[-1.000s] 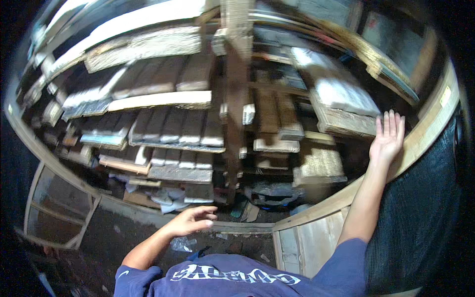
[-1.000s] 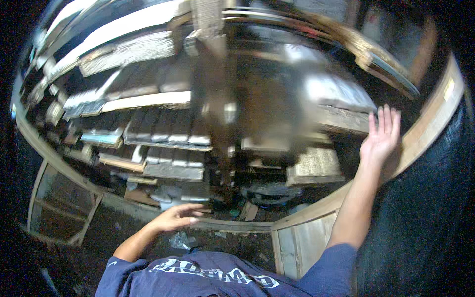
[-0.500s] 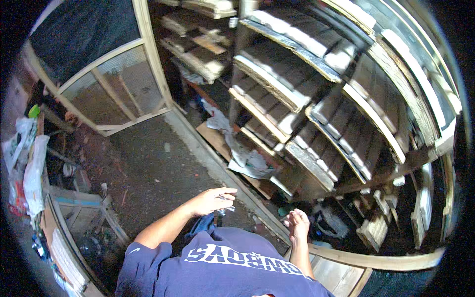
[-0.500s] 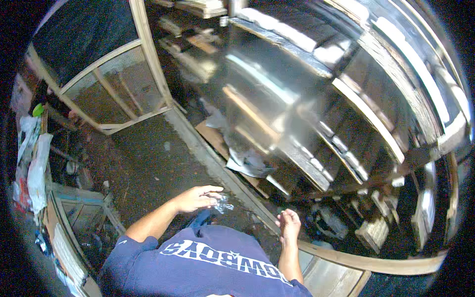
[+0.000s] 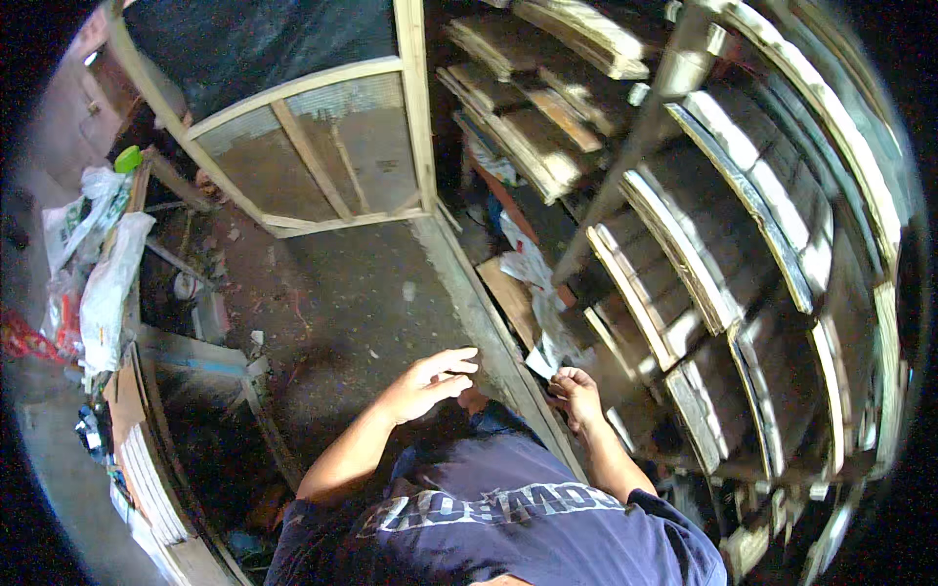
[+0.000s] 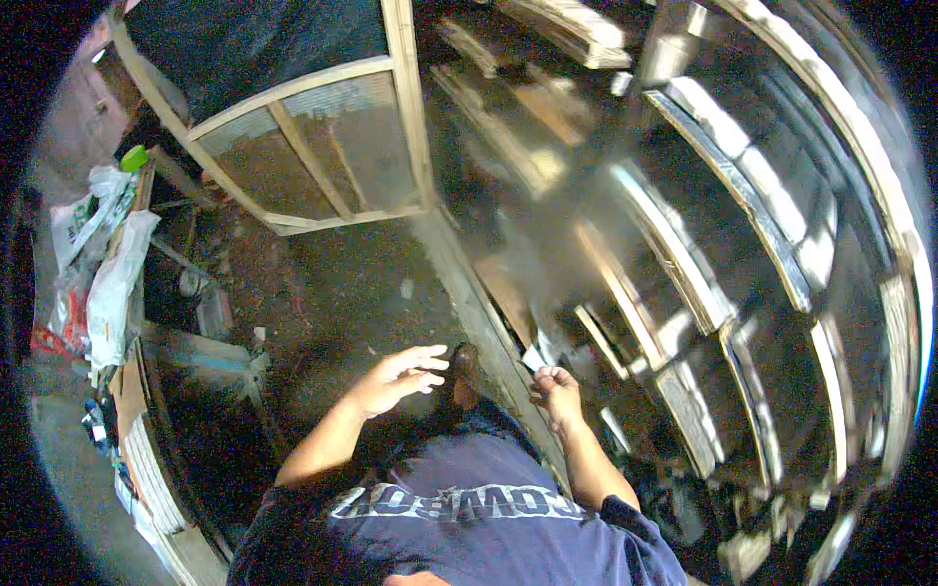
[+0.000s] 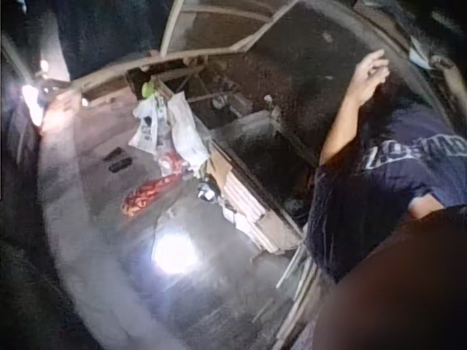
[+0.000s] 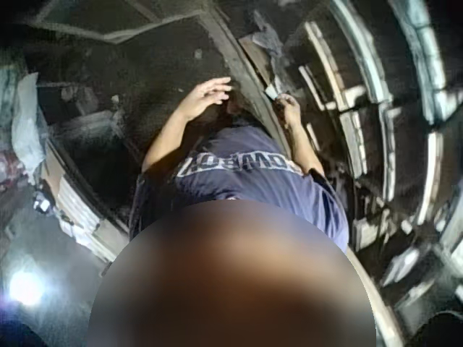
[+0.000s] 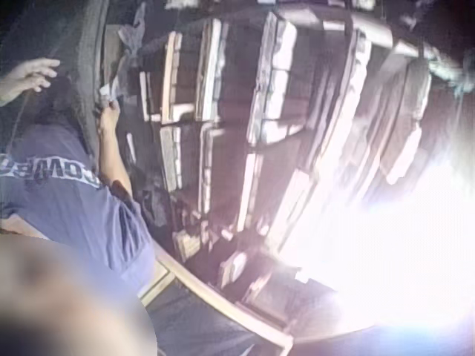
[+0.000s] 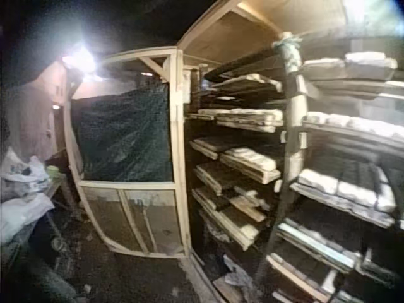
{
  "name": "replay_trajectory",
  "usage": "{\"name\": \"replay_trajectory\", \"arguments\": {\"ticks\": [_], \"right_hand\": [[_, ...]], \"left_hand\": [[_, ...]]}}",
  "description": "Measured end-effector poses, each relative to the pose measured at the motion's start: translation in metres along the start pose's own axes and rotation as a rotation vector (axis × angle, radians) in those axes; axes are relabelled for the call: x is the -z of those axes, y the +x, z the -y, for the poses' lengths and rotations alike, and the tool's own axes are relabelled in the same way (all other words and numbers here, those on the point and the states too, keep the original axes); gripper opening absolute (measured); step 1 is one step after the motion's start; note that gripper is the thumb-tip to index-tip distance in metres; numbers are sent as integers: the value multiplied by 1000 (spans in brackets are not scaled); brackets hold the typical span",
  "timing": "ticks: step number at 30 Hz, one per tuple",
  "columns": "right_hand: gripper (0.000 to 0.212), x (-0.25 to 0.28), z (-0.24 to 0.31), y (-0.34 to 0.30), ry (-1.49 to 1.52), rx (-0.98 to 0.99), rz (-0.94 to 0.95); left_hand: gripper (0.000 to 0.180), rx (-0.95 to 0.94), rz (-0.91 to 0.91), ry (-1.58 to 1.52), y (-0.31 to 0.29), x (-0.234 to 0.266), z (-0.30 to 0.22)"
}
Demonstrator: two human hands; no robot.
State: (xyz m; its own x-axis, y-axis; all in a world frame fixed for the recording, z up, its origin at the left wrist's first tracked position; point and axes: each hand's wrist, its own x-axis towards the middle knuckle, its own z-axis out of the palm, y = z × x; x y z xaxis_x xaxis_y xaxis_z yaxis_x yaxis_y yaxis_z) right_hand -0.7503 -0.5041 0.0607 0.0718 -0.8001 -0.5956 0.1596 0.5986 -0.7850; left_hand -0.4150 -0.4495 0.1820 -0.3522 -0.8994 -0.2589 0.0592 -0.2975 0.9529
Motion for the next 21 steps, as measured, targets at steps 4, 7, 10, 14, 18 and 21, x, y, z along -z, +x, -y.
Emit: {"name": "replay_trajectory", "arguments": {"ticks": [4, 7, 10, 14, 18, 21], "right_hand": [[5, -65, 25, 103, 38, -112, 139], [6, -119, 51, 163, 115, -201, 220], [16, -164, 78, 215, 171, -216, 356], [18, -212, 110, 261, 191, -280, 399], [20, -257, 135, 303, 235, -310, 367], [27, -284, 149, 328, 271, -276, 364]], "left_hand": [[53, 16, -187, -42, 32, 57, -28], [52, 82, -269, -28, 59, 95, -50], [51, 85, -261, -28, 83, 127, -68], [51, 116, -292, -79, 102, 177, -56], [54, 125, -338, -167, 111, 241, -36], [54, 71, -332, -235, 124, 297, -34]]}}
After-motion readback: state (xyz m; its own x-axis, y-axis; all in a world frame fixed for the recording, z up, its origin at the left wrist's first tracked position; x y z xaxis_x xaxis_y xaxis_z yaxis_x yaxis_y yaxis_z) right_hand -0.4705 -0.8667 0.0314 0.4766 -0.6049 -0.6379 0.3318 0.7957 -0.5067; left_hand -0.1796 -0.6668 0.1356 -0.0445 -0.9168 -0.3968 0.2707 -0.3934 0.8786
